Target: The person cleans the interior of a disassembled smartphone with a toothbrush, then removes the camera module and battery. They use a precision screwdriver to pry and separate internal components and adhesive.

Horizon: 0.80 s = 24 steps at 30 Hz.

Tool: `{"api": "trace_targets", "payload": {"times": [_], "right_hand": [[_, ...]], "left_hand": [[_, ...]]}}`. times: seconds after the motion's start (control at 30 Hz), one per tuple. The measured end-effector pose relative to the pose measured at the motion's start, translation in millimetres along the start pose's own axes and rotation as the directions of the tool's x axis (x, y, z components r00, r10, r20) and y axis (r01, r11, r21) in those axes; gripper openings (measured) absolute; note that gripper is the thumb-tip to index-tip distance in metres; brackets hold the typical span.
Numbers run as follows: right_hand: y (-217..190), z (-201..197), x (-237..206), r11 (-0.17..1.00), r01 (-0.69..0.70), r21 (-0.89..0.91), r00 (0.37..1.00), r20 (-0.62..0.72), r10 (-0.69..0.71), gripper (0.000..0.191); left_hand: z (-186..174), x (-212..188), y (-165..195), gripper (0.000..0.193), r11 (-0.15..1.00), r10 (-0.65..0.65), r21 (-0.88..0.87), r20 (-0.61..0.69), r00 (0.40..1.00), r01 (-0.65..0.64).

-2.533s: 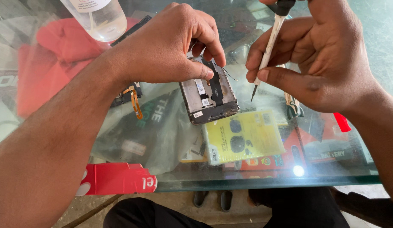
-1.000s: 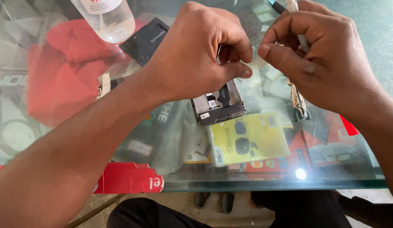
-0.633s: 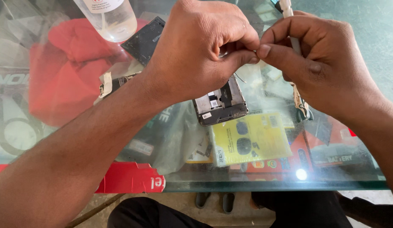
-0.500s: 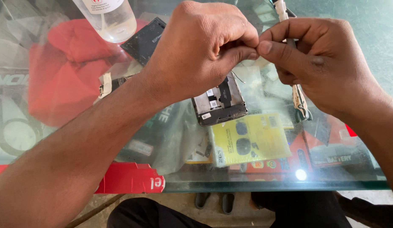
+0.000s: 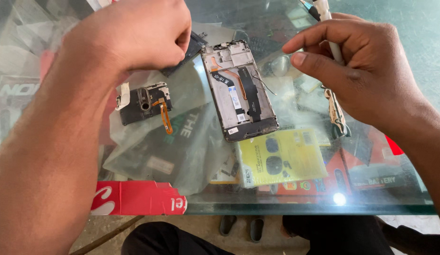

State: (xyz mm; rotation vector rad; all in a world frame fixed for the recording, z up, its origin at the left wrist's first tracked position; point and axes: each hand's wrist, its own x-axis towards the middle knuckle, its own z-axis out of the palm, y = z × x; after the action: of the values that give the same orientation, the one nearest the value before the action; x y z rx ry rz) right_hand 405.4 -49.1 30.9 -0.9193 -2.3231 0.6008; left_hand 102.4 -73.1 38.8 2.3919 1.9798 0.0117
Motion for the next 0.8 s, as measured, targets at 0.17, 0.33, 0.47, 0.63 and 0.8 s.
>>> {"api": "trace_targets", "payload": {"times": [0.17, 0.33, 0.47, 0.63, 0.8], "right_hand": [[-1.5, 1.2, 0.9, 0.998, 0.043, -0.038, 0.999, 0.01, -0.043, 0.014], [0.4, 1.1, -0.6, 0.999, -0.052, -0.017, 0.998, 0.041, 0.053, 0.014], [8.5, -1.4, 0.5, 0.991, -0.023, 0.13, 0.999, 0.039, 0.018, 0.015], [10.2, -6.9, 0.0, 0.98, 0.083, 0.18, 0.997, -0.007, -0.083, 0.026], [2.1, -7.7, -2.9, 0.989, 0.138, 0.054, 0.99, -0.036, -0.136, 0.017]], "left_hand": [[14.6, 4.6, -12.8, 0.027, 0.994, 0.0, 0.105, -0.074, 0.997, 0.008], [9.1, -0.2, -10.3, 0.032, 0.996, -0.072, 0.055, -0.065, 0.995, 0.076], [-2.6, -6.8, 1.4, 0.03, 0.978, -0.206, 0.044, 0.006, 0.979, 0.206], [-6.6, -7.8, 8.2, 0.026, 0.953, -0.259, -0.177, -0.053, 0.964, 0.246], [3.5, 1.8, 24.1, 0.029, 0.83, 0.252, -0.428, -0.281, 0.926, -0.356]]}}
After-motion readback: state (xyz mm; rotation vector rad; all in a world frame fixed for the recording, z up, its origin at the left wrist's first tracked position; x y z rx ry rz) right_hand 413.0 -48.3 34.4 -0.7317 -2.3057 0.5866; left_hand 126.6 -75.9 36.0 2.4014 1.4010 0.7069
